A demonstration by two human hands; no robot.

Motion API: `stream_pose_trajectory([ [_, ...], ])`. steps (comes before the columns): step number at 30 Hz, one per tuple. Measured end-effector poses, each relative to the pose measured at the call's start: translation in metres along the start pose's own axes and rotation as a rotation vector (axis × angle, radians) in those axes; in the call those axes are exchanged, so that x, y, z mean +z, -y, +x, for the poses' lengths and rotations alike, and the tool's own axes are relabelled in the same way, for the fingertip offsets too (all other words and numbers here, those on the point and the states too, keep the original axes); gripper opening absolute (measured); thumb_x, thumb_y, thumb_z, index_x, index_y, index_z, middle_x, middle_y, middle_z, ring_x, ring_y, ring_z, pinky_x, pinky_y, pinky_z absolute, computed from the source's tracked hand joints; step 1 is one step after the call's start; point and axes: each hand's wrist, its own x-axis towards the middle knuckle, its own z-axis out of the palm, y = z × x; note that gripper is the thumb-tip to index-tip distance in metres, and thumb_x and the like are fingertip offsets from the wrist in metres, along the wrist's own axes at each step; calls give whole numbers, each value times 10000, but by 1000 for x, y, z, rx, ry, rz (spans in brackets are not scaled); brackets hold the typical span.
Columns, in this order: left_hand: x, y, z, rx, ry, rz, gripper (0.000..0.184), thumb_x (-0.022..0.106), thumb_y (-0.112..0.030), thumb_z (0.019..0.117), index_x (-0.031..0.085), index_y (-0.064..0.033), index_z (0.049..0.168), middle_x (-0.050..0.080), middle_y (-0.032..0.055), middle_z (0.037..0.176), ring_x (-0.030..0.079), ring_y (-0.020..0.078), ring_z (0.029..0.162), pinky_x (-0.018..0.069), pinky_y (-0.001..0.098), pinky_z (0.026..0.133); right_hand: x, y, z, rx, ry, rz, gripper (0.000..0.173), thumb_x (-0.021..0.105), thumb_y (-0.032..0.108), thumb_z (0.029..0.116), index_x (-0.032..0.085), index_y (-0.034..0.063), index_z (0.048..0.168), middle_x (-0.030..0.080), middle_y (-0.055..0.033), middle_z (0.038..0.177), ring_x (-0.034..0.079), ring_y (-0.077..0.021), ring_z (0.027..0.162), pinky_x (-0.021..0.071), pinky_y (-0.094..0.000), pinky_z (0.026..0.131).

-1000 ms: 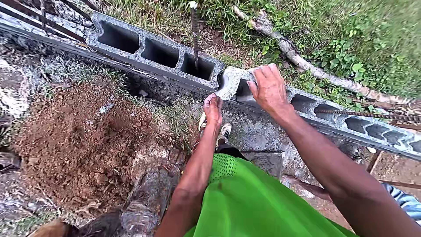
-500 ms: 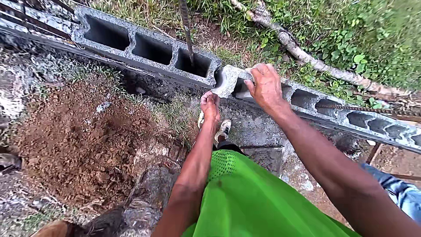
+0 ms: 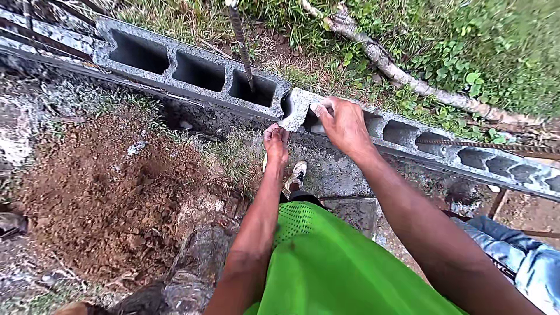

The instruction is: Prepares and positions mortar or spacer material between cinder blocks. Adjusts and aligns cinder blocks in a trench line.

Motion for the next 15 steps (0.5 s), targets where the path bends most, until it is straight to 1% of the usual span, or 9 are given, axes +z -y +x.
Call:
stream_pose_trajectory([
  [1, -1, 0, 1, -8, 0, -3, 192, 462, -73, 1082, 474, -21, 1266, 624, 125, 1086, 661, 210, 952, 580, 391, 890, 5, 3, 0, 80, 63, 63, 419, 510, 412, 1070, 709, 46, 1030, 708, -152, 904, 698, -323, 877, 533, -559, 802],
  [2, -2, -1, 1, -19, 1, -6, 195, 469, -78, 1080, 477, -23, 1267, 624, 126, 1093, 655, 211, 957, 576, 393, 891, 12, 7, 0, 146, 102, 97, 472, 506, 471, 1061, 713, 47, 1063, 720, -159, 945, 703, -333, 921, 530, -577, 835],
  [4, -1, -4, 1, -41, -1, -17, 210, 466, -74, 1077, 478, -12, 1277, 623, 135, 1129, 657, 220, 981, 574, 395, 902, 24, 17, 1, 238, 137, 100, 600, 506, 592, 1024, 698, 47, 1188, 732, -160, 1094, 700, -335, 1053, 530, -588, 923],
  [5, -1, -5, 1, -48, 1, -24, 218, 467, -69, 1075, 475, -5, 1284, 617, 140, 1147, 661, 224, 991, 577, 390, 910, 29, 22, 2, 265, 140, 88, 642, 508, 627, 1008, 684, 42, 1202, 724, -164, 1116, 694, -341, 1073, 529, -590, 926],
  [8, -1, -7, -1, -49, 21, -6, 225, 494, -52, 1059, 486, -9, 1280, 618, 123, 1122, 667, 199, 960, 586, 364, 889, 48, 36, 1, 328, 109, 82, 633, 496, 619, 1010, 667, 16, 1098, 706, -183, 961, 695, -363, 957, 532, -592, 823],
  [10, -3, -8, -4, -45, 44, 19, 247, 507, -53, 1054, 488, -4, 1296, 630, 126, 1138, 668, 199, 972, 583, 368, 887, 51, 42, -2, 360, 89, 129, 618, 468, 593, 1024, 655, 15, 1135, 707, -189, 970, 697, -369, 963, 532, -593, 823],
  [11, -4, -9, -5, -50, 60, 31, 257, 497, -60, 1055, 478, -6, 1305, 623, 122, 1145, 660, 193, 978, 578, 370, 893, 52, 42, -7, 354, 73, 169, 623, 458, 591, 1026, 634, 9, 1160, 695, -199, 954, 694, -383, 933, 534, -603, 789],
  [13, -4, -11, -12, -65, 46, 33, 248, 473, -69, 1059, 490, -7, 1298, 634, 125, 1145, 675, 196, 967, 586, 370, 880, 55, 39, -22, 328, 42, 228, 636, 431, 610, 1020, 583, 16, 1190, 663, -204, 878, 681, -396, 817, 533, -600, 669],
  [15, -9, -13, -22, -91, 79, 64, 302, 435, -158, 1084, 480, -39, 1358, 598, 123, 1265, 651, 200, 1072, 556, 375, 952, 52, 42, -30, 352, 61, 244, 612, 470, 577, 1019, 570, 12, 1233, 668, -229, 931, 682, -419, 874, 533, -621, 703],
])
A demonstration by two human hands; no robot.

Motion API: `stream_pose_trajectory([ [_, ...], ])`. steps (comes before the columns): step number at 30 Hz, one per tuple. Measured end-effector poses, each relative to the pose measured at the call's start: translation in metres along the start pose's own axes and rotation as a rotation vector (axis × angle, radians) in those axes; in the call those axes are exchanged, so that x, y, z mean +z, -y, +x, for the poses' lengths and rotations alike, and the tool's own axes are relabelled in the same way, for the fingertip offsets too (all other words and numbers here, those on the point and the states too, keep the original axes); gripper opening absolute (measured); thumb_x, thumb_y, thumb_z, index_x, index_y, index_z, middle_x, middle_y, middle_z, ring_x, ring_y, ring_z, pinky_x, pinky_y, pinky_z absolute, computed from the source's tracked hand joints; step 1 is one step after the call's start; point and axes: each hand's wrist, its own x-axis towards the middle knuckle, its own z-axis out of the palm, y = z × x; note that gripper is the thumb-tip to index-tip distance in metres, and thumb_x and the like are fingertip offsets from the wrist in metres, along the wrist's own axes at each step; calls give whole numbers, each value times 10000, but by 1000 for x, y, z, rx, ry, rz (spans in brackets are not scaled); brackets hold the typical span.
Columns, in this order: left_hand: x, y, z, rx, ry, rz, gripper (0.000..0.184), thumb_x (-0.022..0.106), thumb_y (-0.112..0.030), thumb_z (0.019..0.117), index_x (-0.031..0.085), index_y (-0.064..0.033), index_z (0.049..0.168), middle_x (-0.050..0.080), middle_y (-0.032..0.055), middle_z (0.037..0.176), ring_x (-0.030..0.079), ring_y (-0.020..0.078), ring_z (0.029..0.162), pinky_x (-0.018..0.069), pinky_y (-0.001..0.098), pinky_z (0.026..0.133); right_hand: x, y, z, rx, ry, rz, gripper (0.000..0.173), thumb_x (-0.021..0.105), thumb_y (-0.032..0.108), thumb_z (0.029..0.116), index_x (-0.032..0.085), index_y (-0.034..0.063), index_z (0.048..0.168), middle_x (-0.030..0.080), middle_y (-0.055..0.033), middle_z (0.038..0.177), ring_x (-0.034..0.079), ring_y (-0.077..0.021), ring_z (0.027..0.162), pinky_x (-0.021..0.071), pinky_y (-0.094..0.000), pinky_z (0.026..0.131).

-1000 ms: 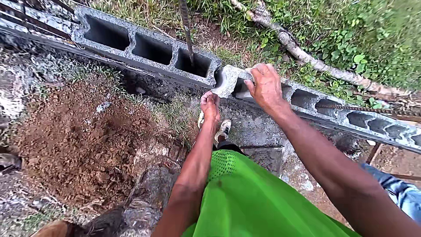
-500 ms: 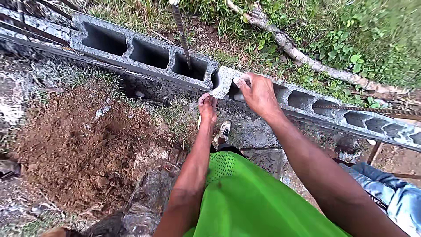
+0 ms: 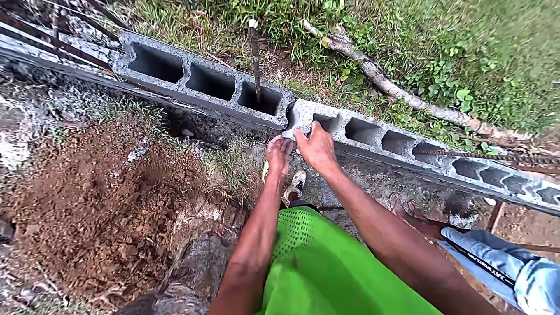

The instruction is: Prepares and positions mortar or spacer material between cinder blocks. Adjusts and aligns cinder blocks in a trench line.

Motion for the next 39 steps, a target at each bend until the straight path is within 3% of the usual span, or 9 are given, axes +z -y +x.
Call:
stream_pose_trajectory([
  [6, -23, -6, -22, -20, 120, 225, 478, 580, -515, 1016, 560, -224, 1395, 646, 31, 1295, 626, 158, 1129, 533, 377, 947, -4, 12, -36, 74, 109, -50, 601, 572, 499, 1004, 524, 5, 1343, 696, -195, 998, 703, -353, 933, 559, -572, 814],
  [13, -37, -31, -48, -21, 290, 108, 357, 515, -252, 1059, 522, -157, 1403, 711, 30, 1128, 693, 107, 981, 593, 307, 848, -8, 1, -93, -68, 177, -121, 599, 594, 476, 981, 549, -15, 1320, 688, -183, 1117, 703, -298, 996, 562, -491, 881],
  [16, -37, -37, -72, -77, 305, 62, 382, 299, -222, 1085, 567, -96, 1326, 704, 65, 1117, 684, 156, 1002, 577, 351, 894, -17, -14, -119, -188, 188, -243, 663, 582, 524, 967, 568, -38, 1317, 688, -188, 1144, 722, -288, 897, 591, -460, 786],
  [18, -38, -37, -90, -176, 290, 8, 464, 228, -355, 1110, 619, -123, 1205, 724, 55, 1041, 702, 158, 961, 592, 362, 859, -22, -21, -130, -273, 248, -379, 630, 558, 510, 975, 582, -21, 1313, 677, -201, 1165, 723, -316, 834, 592, -465, 706],
  [22, -62, -20, -99, -495, 353, -157, 644, 259, -628, 1062, 617, -155, 1314, 724, 113, 1135, 707, 228, 1031, 600, 437, 884, -13, -37, -141, -411, 395, -582, 487, 527, 398, 1011, 602, -6, 1271, 650, -246, 1178, 720, -381, 846, 580, -493, 675],
  [27, -67, -17, -99, -462, 554, -169, 897, 367, -864, 885, 527, -208, 1476, 648, 189, 1339, 659, 364, 1177, 576, 561, 927, 5, -45, -143, -500, 422, -631, 390, 517, 250, 1036, 596, 7, 1331, 621, -279, 1309, 705, -440, 1006, 581, -529, 732],
  [32, -77, -25, -98, -179, 461, -188, 462, 486, -558, 1000, 676, -203, 1226, 743, 44, 1079, 720, 161, 982, 615, 406, 839, -33, -59, -121, -521, 624, -472, 399, 487, 306, 1086, 586, 60, 1384, 606, -212, 1381, 592, -399, 1280, 494, -555, 1040],
  [37, -76, -73, -116, -131, 470, 46, 440, 757, -515, 840, 720, -160, 1099, 761, 41, 917, 744, 119, 804, 640, 330, 710, -107, -86, -90, -353, 295, -75, 280, 508, 304, 1086, 706, 127, 1174, 721, -61, 959, 698, -198, 834, 582, -480, 770],
  [39, -61, -93, -128, -82, 445, 259, 509, 838, -496, 742, 698, -178, 1114, 766, 18, 892, 742, 93, 761, 638, 291, 679, -122, -80, -84, -364, 207, 2, 282, 496, 331, 1089, 694, 153, 1182, 733, -13, 972, 721, -142, 842, 620, -431, 770],
])
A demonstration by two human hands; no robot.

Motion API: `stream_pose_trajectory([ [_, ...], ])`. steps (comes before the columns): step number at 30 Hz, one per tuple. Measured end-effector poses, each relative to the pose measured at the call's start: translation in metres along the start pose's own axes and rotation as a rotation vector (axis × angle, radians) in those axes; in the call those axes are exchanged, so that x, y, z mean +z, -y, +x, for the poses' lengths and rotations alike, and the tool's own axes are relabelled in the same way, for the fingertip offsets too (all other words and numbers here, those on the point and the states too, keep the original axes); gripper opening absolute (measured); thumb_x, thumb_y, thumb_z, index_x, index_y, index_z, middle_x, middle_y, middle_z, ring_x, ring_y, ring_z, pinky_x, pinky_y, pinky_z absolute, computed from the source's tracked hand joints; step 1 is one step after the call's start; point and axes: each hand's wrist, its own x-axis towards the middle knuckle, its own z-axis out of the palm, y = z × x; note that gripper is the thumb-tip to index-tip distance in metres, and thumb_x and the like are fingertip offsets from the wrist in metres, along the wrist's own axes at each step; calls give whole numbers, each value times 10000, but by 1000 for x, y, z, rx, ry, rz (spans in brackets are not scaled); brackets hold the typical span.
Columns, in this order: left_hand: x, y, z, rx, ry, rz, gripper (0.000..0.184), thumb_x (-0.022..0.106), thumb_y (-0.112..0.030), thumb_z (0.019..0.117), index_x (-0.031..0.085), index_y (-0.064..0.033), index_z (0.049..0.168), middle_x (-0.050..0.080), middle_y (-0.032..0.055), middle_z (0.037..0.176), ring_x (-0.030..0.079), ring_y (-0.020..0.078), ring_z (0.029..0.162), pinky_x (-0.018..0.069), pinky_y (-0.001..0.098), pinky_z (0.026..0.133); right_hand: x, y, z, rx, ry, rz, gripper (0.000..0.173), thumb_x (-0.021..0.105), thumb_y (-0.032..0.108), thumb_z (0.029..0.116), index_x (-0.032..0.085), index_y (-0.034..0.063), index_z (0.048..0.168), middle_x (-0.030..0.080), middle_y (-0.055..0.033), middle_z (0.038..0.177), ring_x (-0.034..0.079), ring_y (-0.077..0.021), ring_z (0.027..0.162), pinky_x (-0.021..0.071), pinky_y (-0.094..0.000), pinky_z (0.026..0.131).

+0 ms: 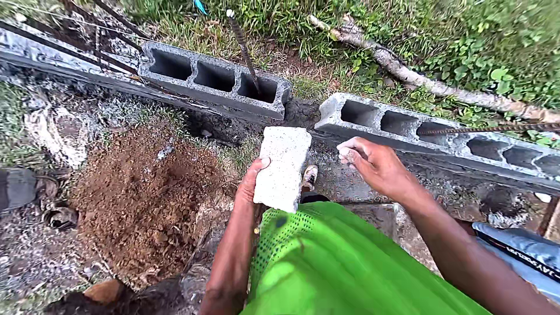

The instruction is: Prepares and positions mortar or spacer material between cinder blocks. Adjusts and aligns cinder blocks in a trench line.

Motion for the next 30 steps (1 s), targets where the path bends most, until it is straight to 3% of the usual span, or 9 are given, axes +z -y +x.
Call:
stream_pose_trajectory([
  [2, 5, -15, 6, 89, 182, 271, 822, 854, -491, 758, 512, -213, 1451, 740, -7, 1152, 733, 89, 938, 634, 296, 807, -5, 10, 4, -73, -60, 47, 336, 498, 375, 1082, 682, 145, 1242, 731, -9, 1080, 714, -117, 910, 614, -391, 817],
  [4, 17, -31, 16, 194, 339, 546, 1078, 869, -449, 744, 287, -207, 1619, 571, 47, 1453, 642, 165, 1193, 585, 375, 972, -3, 21, 10, -179, -72, 36, 428, 498, 432, 1074, 654, 115, 1316, 692, -35, 1258, 693, -123, 1088, 599, -377, 948],
  [7, 39, -39, 19, 320, 339, 919, 1218, 900, -382, 641, 220, -250, 1643, 391, 27, 1617, 501, 156, 1387, 503, 405, 1108, 2, 28, 15, -231, 17, -54, 528, 575, 523, 1019, 656, 115, 1344, 671, -70, 1302, 642, -200, 1201, 531, -454, 1039],
  [10, 52, -35, 18, 414, 342, 1061, 1237, 908, -385, 618, 236, -205, 1641, 317, 29, 1657, 394, 145, 1470, 420, 396, 1183, 6, 21, 17, -164, 169, -61, 478, 733, 458, 944, 639, 146, 1293, 728, -27, 1062, 704, -148, 964, 592, -411, 858],
  [13, 57, -31, 19, 458, 327, 1078, 1246, 912, -392, 606, 243, -186, 1637, 336, 52, 1644, 380, 167, 1479, 400, 410, 1195, 5, 15, 13, -108, 176, 55, 489, 809, 407, 891, 586, 162, 1250, 735, 16, 1021, 709, -100, 919, 603, -363, 808],
  [19, 58, -20, 16, 724, 351, 1227, 1099, 880, -490, 656, 379, -119, 1562, 442, 114, 1576, 432, 260, 1436, 386, 494, 1163, 4, 10, -6, -83, 200, 33, 544, 786, 458, 882, 619, 138, 1288, 708, -23, 1135, 675, -129, 1065, 565, -395, 935],
  [24, 57, -13, 6, 1080, 482, 1409, 694, 733, -482, 881, 410, -354, 1482, 444, 94, 1569, 401, 369, 1439, 337, 567, 1152, -11, 7, -14, -193, 519, -21, 754, 710, 658, 853, 625, 14, 1234, 656, -159, 1196, 571, -297, 1228, 382, -523, 1118],
  [26, 57, -15, -2, 1108, 551, 1502, 503, 588, -462, 1010, 400, -444, 1477, 423, 46, 1595, 370, 371, 1458, 319, 562, 1147, -10, 0, -16, -213, 584, 60, 839, 669, 736, 839, 633, 23, 1278, 649, -145, 1287, 545, -260, 1307, 371, -503, 1164],
  [30, 56, -22, -9, 1101, 605, 1631, 387, 458, -402, 1076, 419, -491, 1451, 393, 0, 1619, 374, 348, 1446, 302, 544, 1128, 34, -5, -28, -109, 190, 183, 516, 650, 545, 968, 721, 51, 1099, 730, -75, 1064, 677, -135, 1076, 542, -385, 980],
])
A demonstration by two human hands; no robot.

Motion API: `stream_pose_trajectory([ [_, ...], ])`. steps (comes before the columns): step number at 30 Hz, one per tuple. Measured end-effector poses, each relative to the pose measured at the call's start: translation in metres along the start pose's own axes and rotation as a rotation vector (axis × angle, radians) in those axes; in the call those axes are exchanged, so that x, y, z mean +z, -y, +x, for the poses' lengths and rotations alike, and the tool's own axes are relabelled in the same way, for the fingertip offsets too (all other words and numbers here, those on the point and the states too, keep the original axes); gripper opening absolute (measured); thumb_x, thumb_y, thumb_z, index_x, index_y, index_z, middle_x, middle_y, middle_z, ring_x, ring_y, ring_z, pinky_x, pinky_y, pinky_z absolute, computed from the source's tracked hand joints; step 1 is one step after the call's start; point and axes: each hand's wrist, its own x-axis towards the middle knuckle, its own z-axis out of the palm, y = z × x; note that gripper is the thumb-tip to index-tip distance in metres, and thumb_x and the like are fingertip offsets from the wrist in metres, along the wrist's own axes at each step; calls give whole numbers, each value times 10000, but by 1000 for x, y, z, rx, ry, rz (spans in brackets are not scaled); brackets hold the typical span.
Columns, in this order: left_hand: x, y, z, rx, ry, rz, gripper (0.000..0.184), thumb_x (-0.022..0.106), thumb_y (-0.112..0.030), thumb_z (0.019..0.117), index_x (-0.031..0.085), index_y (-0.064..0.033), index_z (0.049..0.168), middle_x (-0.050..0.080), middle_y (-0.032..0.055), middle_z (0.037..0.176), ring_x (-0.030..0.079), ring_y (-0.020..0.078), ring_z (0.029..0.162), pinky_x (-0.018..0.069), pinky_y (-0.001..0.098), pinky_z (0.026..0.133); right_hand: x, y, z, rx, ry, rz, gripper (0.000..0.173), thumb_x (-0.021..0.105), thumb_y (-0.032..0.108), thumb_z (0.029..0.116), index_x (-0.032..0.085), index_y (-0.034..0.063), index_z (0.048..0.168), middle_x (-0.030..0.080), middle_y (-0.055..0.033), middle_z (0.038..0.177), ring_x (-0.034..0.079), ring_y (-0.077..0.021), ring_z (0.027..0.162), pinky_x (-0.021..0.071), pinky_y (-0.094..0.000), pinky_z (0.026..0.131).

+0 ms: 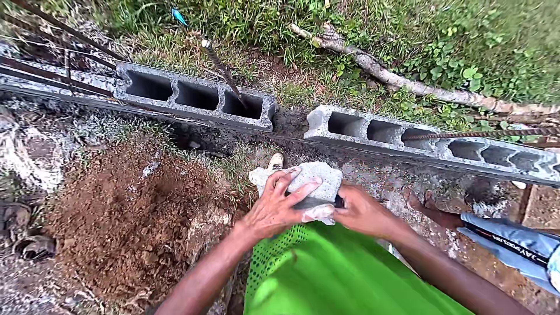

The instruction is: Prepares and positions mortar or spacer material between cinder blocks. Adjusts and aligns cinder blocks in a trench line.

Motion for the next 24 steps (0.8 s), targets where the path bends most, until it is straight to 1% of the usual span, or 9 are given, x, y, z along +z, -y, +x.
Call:
stream_pose_trajectory([
  [5, -8, 4, -1, -100, -43, 24, 451, 510, -378, 1065, 379, -433, 1493, 392, -4, 1617, 338, 295, 1496, 224, 561, 1202, 31, 19, 6, 45, -380, -152, 348, 662, 398, 929, 657, 93, 760, 649, -20, 720, 650, -112, 745, 529, -313, 687],
  [7, -8, 2, -9, -284, -135, 34, 554, 633, -443, 997, 388, -375, 1490, 393, 42, 1602, 343, 283, 1496, 209, 568, 1226, 32, 32, 10, 58, -464, -204, 407, 660, 431, 946, 642, 103, 705, 621, -4, 651, 628, -98, 667, 511, -298, 641],
  [9, -5, 6, -21, -528, -205, -32, 740, 742, -551, 889, 445, -231, 1487, 397, 151, 1600, 381, 344, 1482, 286, 583, 1212, 33, 40, 14, 44, -542, -303, 457, 651, 442, 948, 598, 106, 642, 581, -13, 599, 605, -115, 610, 492, -298, 587],
  [11, -4, 12, -30, -831, -172, -412, 917, 761, -542, 877, 362, -125, 1590, 322, 132, 1659, 364, 286, 1500, 365, 478, 1200, 34, 43, 19, -2, -596, -428, 482, 650, 418, 938, 527, 113, 586, 534, -28, 553, 584, -152, 574, 472, -315, 559],
  [13, 8, 25, -32, -1079, -245, -1078, 863, 663, -463, 963, 235, -144, 1642, 375, 77, 1636, 478, 228, 1428, 499, 430, 1110, 37, 45, 22, -37, -603, -529, 461, 651, 393, 925, 526, 113, 581, 563, -42, 557, 613, -177, 595, 497, -336, 600],
  [16, 23, 41, -15, -1236, -462, -1804, 603, 305, -478, 1080, 294, -179, 1604, 546, 132, 1466, 602, 304, 1266, 542, 541, 989, 45, 46, 27, -126, -560, -658, 402, 636, 377, 926, 605, 95, 641, 630, -61, 606, 651, -212, 648, 523, -367, 699],
  [17, 24, 43, -7, -1222, -494, -1910, 585, 224, -492, 1094, 367, -159, 1554, 591, 137, 1392, 620, 299, 1224, 547, 529, 968, 48, 46, 28, -165, -543, -706, 389, 628, 376, 927, 626, 89, 663, 646, -67, 625, 665, -227, 669, 534, -375, 719],
  [19, 26, 46, 2, -1171, -528, -1984, 564, 252, -523, 1090, 499, -129, 1410, 676, 115, 1249, 673, 245, 1131, 581, 455, 930, 54, 47, 29, -212, -481, -790, 386, 600, 372, 949, 649, 82, 698, 681, -82, 684, 697, -260, 752, 553, -394, 787],
  [24, 29, 54, 6, -1260, -450, -2007, 553, 271, -504, 1101, 570, -109, 1346, 708, 125, 1157, 698, 227, 1063, 594, 438, 918, 56, 61, 31, -188, -271, -914, 265, 548, 157, 982, 693, 42, 792, 752, -140, 883, 726, -332, 1032, 523, -493, 1007],
])
